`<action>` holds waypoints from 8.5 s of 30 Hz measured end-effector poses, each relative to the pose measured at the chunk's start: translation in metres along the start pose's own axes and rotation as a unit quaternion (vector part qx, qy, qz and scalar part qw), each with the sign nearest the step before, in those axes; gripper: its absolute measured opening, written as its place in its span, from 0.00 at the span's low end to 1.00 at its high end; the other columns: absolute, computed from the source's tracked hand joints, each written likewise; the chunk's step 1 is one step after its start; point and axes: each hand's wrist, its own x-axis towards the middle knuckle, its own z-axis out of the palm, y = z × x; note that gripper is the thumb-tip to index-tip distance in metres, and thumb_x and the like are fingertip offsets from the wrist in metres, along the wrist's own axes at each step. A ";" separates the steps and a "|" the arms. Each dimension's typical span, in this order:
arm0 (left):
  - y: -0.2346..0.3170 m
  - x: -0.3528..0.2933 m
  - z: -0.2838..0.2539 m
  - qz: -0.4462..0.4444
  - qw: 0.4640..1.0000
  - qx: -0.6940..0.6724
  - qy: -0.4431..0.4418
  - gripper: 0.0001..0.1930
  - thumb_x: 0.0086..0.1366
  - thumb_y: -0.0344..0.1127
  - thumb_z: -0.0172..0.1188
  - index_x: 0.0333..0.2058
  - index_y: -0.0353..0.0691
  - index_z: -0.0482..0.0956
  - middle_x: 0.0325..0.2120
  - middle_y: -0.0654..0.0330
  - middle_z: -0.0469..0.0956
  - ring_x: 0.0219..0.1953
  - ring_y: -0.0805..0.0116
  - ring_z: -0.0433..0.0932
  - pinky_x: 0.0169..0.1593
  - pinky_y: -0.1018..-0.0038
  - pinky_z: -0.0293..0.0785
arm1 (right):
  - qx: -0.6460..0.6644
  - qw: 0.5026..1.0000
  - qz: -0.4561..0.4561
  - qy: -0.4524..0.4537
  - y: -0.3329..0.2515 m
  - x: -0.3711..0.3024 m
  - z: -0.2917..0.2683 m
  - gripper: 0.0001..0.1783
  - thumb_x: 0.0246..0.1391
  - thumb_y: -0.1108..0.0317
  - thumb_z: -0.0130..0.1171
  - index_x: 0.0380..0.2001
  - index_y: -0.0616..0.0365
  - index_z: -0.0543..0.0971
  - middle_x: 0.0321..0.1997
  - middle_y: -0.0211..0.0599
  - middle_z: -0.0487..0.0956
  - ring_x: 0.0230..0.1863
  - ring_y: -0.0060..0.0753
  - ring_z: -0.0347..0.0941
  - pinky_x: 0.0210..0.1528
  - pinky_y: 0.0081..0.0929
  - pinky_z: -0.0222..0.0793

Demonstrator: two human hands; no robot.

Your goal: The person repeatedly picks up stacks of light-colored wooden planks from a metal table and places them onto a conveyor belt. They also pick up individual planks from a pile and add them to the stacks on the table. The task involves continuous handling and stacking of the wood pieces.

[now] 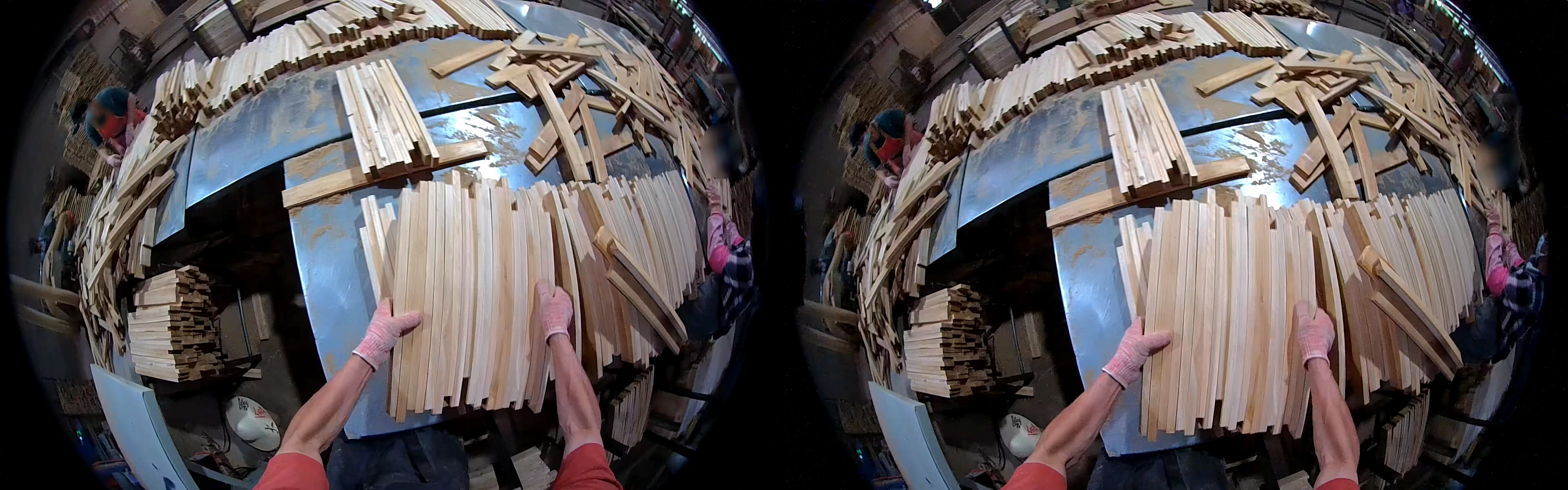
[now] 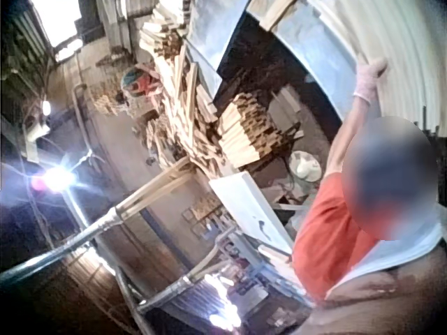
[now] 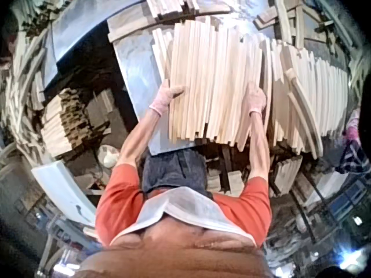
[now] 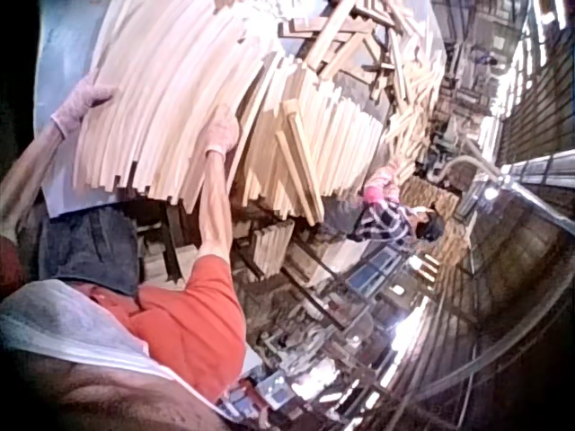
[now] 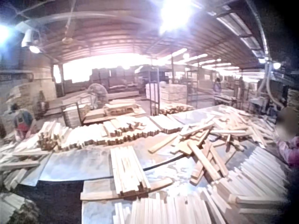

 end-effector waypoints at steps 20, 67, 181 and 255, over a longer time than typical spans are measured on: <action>-0.042 -0.183 -0.110 0.017 0.997 -0.066 0.037 0.42 0.58 0.46 0.79 0.62 0.27 0.67 0.53 0.51 0.78 0.56 0.64 0.77 0.64 0.66 0.73 | 0.036 0.993 -0.115 -0.016 -0.021 -0.127 0.034 0.39 0.62 0.34 0.61 0.30 0.71 0.80 0.27 0.55 0.75 0.33 0.53 0.71 0.43 0.49 0.68; -0.375 -1.117 -0.700 -0.235 0.669 -0.079 0.701 0.54 0.53 0.70 0.73 0.65 0.28 0.72 0.64 0.36 0.74 0.66 0.44 0.75 0.67 0.59 0.73 | -0.138 0.460 -0.689 -0.543 -0.397 -1.337 0.389 0.37 0.46 0.41 0.73 0.47 0.65 0.85 0.43 0.52 0.89 0.46 0.50 0.86 0.51 0.42 0.79; -0.713 -1.318 -0.365 0.283 0.810 -0.367 0.358 0.20 0.79 0.40 0.56 0.57 0.31 0.83 0.56 0.50 0.84 0.59 0.60 0.81 0.69 0.66 0.72 | -0.145 0.397 -0.896 -0.138 -0.028 -1.617 0.301 0.42 0.58 0.61 0.61 0.75 0.51 0.63 0.80 0.47 0.62 0.82 0.51 0.54 0.82 0.48 0.47; 0.314 -0.007 -0.574 0.028 0.997 0.057 0.039 0.26 0.71 0.39 0.67 0.62 0.31 0.79 0.55 0.56 0.84 0.56 0.70 0.80 0.62 0.74 0.73 | 0.146 0.884 -0.245 -0.371 -0.641 -0.218 0.321 0.40 0.62 0.54 0.63 0.70 0.69 0.69 0.72 0.56 0.75 0.72 0.45 0.72 0.71 0.33 0.67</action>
